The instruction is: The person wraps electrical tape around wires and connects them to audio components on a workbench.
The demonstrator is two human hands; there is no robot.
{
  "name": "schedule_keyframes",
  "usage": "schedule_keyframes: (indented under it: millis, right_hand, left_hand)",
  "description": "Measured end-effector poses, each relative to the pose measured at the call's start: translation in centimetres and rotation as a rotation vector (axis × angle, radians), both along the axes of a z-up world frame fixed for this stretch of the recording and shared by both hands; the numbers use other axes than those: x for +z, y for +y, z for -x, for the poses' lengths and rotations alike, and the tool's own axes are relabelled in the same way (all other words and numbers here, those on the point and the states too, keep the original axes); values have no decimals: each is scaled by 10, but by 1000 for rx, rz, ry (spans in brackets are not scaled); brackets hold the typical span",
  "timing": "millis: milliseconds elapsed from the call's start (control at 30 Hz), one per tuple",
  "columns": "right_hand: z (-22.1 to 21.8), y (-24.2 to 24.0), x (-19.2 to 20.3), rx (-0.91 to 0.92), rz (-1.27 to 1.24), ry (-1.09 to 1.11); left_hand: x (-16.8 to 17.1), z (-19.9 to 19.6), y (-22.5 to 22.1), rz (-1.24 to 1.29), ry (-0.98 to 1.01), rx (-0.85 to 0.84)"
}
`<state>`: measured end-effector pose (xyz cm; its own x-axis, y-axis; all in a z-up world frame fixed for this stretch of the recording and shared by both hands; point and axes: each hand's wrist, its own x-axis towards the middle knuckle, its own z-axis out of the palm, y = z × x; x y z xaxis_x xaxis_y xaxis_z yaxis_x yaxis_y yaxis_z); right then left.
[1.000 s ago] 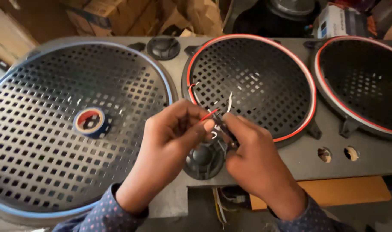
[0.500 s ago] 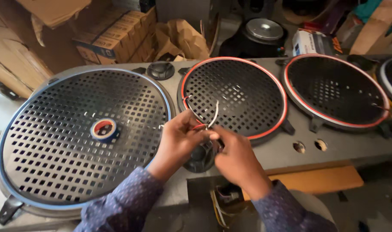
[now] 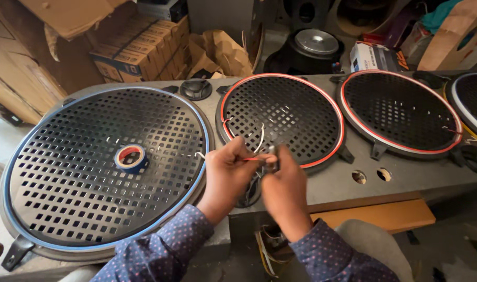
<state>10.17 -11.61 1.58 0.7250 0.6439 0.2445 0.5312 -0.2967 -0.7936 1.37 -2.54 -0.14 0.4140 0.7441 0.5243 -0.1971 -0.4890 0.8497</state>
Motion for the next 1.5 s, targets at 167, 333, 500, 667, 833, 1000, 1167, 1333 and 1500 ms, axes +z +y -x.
schedule_keyframes:
  millis: [167, 333, 500, 667, 833, 1000, 1167, 1333, 1500]
  right_hand:
    - [0, -6, 9, 63, -173, 85]
    - [2, -11, 10, 294, -238, -248]
    - [-1, -11, 13, 336, -182, -254]
    - [-2, -10, 18, 346, -159, -235]
    - [-4, -12, 21, 396, -163, -196]
    - [-5, -10, 26, 394, -157, -220]
    - [-3, -10, 30, 335, -29, 26]
    - [0, -8, 25, 294, 13, 116]
    - [3, -2, 10, 245, 113, 133]
  left_hand:
    - [5, 0, 7, 383, -178, -174]
    - [14, 19, 17, 482, -228, -333]
    - [17, 24, 16, 459, -167, -381]
    - [20, 23, 10, 445, -123, -359]
    - [21, 23, 5, 386, -93, -312]
    - [24, 23, 6, 352, -71, -292]
    - [29, 24, 3, 306, -27, -276]
    - [34, 27, -8, -16, 163, -2]
    - [29, 24, -22, -250, 87, 150]
